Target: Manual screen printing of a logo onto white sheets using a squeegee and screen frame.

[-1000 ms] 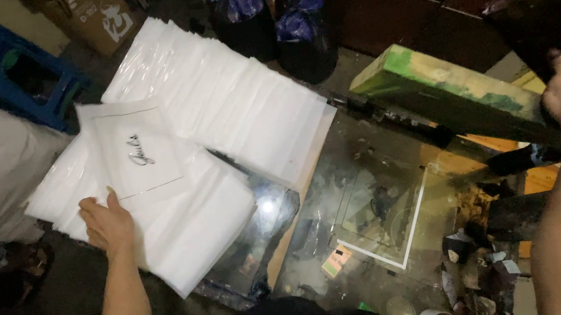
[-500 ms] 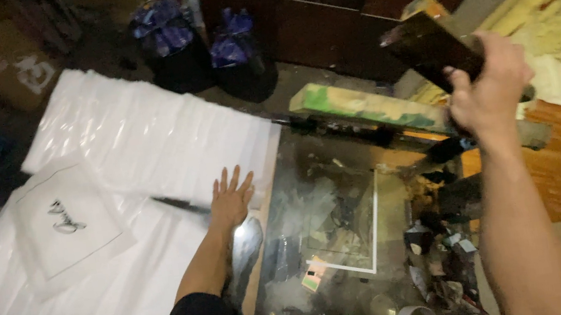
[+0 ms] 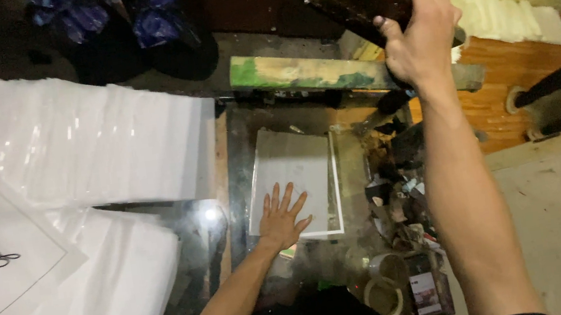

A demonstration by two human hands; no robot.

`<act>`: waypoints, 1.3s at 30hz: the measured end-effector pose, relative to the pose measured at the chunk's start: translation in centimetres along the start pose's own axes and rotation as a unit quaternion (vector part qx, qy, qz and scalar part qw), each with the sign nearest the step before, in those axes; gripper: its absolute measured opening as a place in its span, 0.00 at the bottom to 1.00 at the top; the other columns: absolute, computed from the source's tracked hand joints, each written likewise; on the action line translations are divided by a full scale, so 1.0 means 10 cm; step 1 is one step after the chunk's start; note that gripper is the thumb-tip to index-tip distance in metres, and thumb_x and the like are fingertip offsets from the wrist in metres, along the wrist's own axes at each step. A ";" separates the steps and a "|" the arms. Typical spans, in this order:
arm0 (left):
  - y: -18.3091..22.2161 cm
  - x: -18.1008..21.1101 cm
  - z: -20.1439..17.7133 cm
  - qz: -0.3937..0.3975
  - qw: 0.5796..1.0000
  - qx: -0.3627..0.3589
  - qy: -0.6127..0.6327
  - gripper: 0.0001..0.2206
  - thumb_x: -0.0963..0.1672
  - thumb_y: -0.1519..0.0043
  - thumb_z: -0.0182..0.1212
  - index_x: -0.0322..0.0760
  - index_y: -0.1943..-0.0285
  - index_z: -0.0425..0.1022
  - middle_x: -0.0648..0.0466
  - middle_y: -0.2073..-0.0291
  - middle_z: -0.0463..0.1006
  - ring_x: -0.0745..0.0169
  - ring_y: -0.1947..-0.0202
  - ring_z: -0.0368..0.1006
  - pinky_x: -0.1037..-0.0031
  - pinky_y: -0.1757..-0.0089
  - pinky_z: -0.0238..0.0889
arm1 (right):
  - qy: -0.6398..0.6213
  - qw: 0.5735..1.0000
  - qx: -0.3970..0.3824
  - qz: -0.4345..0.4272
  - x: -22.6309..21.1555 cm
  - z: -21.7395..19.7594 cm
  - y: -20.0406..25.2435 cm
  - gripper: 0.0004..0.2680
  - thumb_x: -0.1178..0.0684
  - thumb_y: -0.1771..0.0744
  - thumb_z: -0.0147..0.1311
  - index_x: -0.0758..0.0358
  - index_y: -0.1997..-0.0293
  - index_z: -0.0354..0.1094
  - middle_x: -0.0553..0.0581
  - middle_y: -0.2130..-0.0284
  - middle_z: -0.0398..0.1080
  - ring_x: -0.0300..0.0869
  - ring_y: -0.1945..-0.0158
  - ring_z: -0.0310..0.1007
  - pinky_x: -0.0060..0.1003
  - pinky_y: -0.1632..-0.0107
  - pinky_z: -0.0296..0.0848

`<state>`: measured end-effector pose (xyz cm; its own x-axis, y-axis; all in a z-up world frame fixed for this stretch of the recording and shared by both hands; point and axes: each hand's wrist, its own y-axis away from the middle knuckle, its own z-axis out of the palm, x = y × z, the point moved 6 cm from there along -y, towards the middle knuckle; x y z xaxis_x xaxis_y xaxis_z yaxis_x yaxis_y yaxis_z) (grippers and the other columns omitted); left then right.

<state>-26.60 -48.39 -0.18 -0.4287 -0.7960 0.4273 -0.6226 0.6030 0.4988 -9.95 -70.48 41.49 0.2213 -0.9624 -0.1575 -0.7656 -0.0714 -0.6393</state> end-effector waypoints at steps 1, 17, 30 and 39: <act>-0.10 0.06 0.06 0.000 1.000 0.015 -0.011 0.36 0.62 0.28 0.27 0.60 0.10 0.31 0.51 0.13 0.20 0.40 0.16 0.10 0.45 0.25 0.11 | 0.007 1.000 -0.005 0.008 0.02 0.01 0.02 0.19 0.55 0.33 0.68 0.62 0.36 0.69 0.64 0.46 0.73 0.59 0.43 0.68 0.53 0.50 0.58; -0.36 0.20 0.19 0.001 0.996 0.083 0.027 0.38 0.64 0.29 0.34 0.60 0.11 0.34 0.49 0.13 0.23 0.38 0.16 0.12 0.42 0.25 0.12 | -0.012 1.000 -0.009 -0.019 -0.03 -0.04 0.10 0.17 0.55 0.32 0.69 0.63 0.37 0.68 0.63 0.48 0.73 0.58 0.45 0.68 0.52 0.51 0.61; 1.45 -0.78 -0.14 -0.072 0.770 0.336 0.538 0.27 0.51 0.55 0.87 0.42 0.58 0.70 0.55 0.65 0.77 0.62 0.63 0.73 0.69 0.62 0.63 | -0.059 0.982 -0.178 -0.031 -0.57 0.85 2.88 0.24 0.58 0.40 0.64 0.57 0.37 0.68 0.62 0.48 0.73 0.57 0.42 0.71 0.63 0.35 0.64; 1.17 -1.19 0.94 -0.181 0.868 0.272 0.373 0.39 0.64 0.53 0.77 0.44 0.38 0.79 0.53 0.52 0.88 0.53 0.54 0.85 0.63 0.54 0.76 | 0.107 0.932 -0.346 0.032 0.20 3.18 1.83 0.25 0.42 0.35 0.70 0.50 0.32 0.63 0.55 0.44 0.70 0.54 0.38 0.68 0.64 0.39 0.63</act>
